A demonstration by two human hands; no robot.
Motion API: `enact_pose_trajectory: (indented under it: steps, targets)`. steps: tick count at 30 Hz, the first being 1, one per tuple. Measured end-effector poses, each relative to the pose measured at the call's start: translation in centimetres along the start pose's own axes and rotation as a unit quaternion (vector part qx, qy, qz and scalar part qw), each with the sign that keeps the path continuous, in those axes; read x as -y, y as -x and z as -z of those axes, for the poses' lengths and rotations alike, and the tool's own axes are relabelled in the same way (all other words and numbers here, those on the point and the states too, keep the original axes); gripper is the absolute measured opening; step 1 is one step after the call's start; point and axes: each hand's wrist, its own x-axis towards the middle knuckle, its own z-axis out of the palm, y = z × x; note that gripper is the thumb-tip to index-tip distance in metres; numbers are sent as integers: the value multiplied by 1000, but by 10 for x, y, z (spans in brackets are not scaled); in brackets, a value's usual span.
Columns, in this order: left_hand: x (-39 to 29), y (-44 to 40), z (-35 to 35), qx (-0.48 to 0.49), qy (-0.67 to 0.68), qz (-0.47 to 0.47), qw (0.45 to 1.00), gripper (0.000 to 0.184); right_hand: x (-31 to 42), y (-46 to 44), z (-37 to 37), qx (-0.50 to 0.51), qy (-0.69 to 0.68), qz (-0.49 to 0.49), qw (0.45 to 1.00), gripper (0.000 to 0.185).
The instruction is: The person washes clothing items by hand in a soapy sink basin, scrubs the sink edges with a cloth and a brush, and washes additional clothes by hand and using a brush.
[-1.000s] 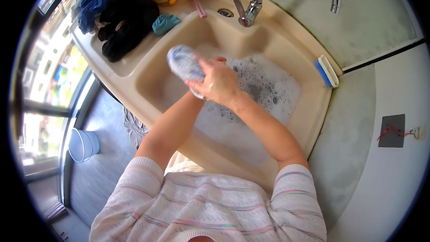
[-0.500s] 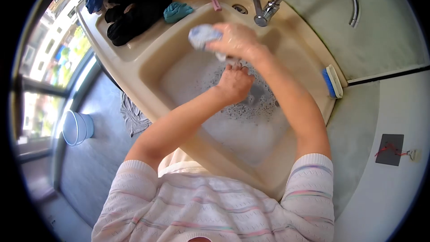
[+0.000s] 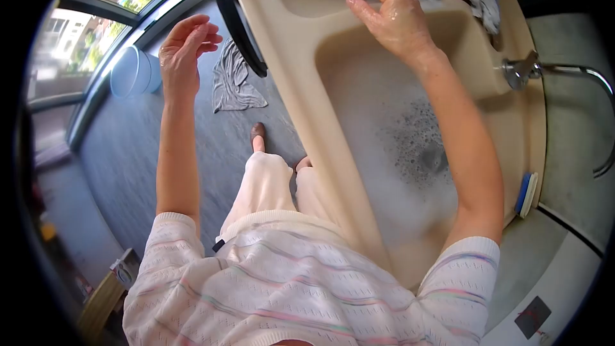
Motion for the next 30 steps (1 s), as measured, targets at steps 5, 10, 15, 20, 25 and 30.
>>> enact_pose_trajectory:
  steps: [5,10,15,20,25,30]
  targets:
    - [154,7,139,-154,-76,298,939,19,8,-12,-55,-58,60,49,995,10]
    - [294,63,221,-166,-144,494,841,24,-4,0,-40,7,-34,-211,977,10]
    - [420,103,279,-79,-382,539,747,33,-20,8,-39,23,78,-231,970,13]
    - [513,103,318,-60,-429,551,713,53,-31,-1,-55,49,154,-241,957,13]
    - [605,97,358,-54,-492,536,684,77,-43,-13,-79,69,215,-242,944,13]
    - [656,74,385,-96,-507,514,685,99,-51,-25,-104,79,255,-243,933,13]
